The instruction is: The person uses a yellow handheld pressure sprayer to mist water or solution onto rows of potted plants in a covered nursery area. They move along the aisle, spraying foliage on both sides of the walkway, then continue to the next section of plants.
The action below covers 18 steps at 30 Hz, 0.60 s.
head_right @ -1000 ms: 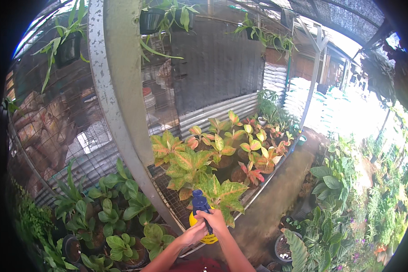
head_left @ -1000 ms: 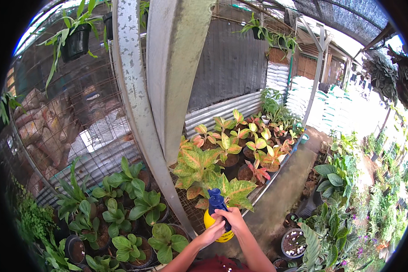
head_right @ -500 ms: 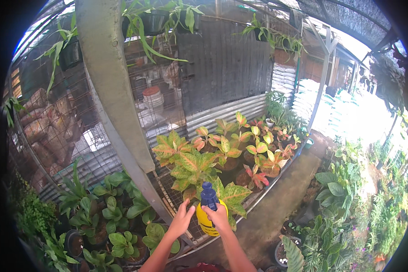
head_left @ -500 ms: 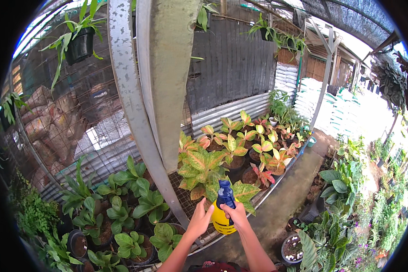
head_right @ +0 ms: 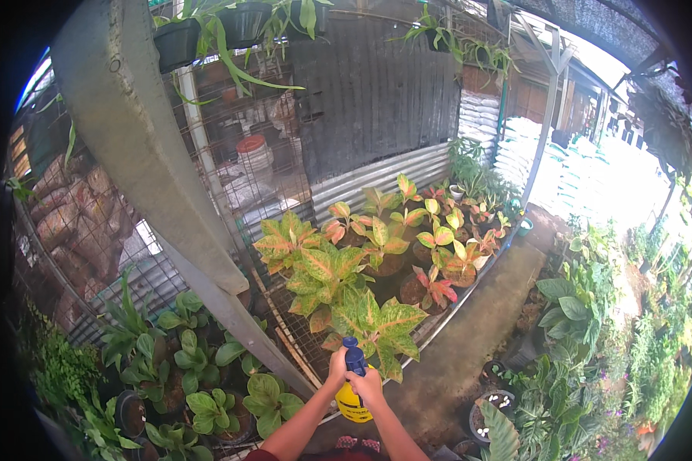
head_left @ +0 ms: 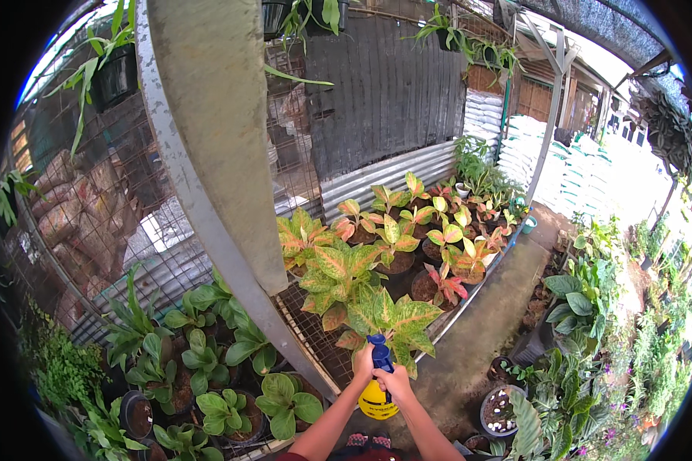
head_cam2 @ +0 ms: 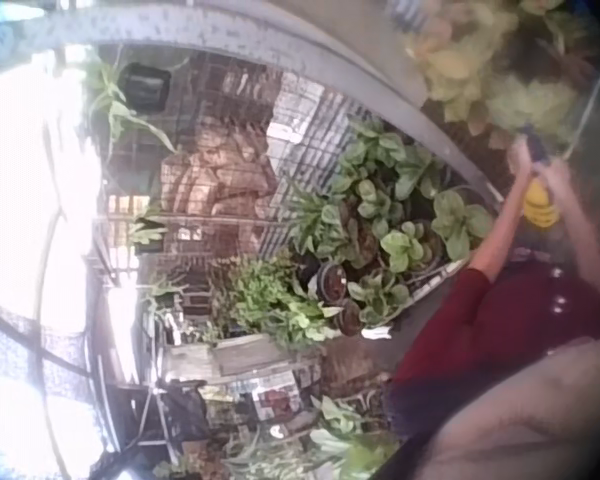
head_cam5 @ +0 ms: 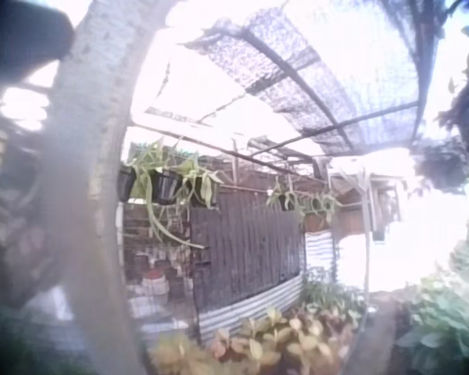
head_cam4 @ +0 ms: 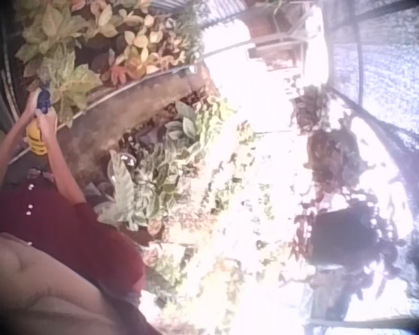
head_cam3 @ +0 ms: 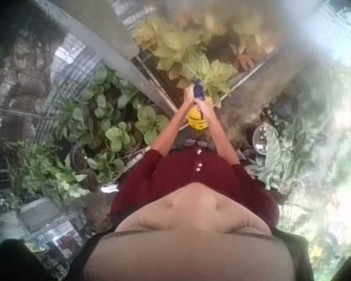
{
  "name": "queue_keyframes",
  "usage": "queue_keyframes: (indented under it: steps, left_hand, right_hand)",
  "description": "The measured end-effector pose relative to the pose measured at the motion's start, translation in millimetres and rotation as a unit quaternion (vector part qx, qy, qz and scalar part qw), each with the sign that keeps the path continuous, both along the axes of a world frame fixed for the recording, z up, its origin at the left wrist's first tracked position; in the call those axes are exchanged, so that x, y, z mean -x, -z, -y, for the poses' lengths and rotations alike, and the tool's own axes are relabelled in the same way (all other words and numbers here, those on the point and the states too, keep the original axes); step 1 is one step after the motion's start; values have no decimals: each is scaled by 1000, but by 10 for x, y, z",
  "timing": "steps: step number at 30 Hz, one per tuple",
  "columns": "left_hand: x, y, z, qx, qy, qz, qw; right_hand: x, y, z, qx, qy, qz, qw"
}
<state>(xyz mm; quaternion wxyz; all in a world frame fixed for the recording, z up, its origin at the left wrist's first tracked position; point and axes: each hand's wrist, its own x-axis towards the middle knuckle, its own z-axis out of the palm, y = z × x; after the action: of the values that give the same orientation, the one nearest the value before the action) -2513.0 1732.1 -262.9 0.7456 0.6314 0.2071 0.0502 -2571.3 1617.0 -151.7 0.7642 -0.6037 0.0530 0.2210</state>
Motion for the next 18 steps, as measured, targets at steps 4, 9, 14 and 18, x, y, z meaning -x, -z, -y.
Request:
queue_keyframes:
  steps: [4, 9, 14, 18]
  left_hand:
    - [-31, -332, 132, -78, -9, -27, 997]
    - [-251, -900, 15, -155, -38, 75, 984]
    - [-266, -1612, 16, -180, -29, 140, 973]
    - [-215, -1487, 20, -187, -25, 100, 977]
  right_hand:
    - [-42, -90, 72, -23, 18, -2, 1000]
    - [-129, -597, 2, -81, 15, 56, 995]
    - [-218, -866, -42, -87, 29, 99, 991]
    - [-184, -741, -56, -77, 32, 84, 993]
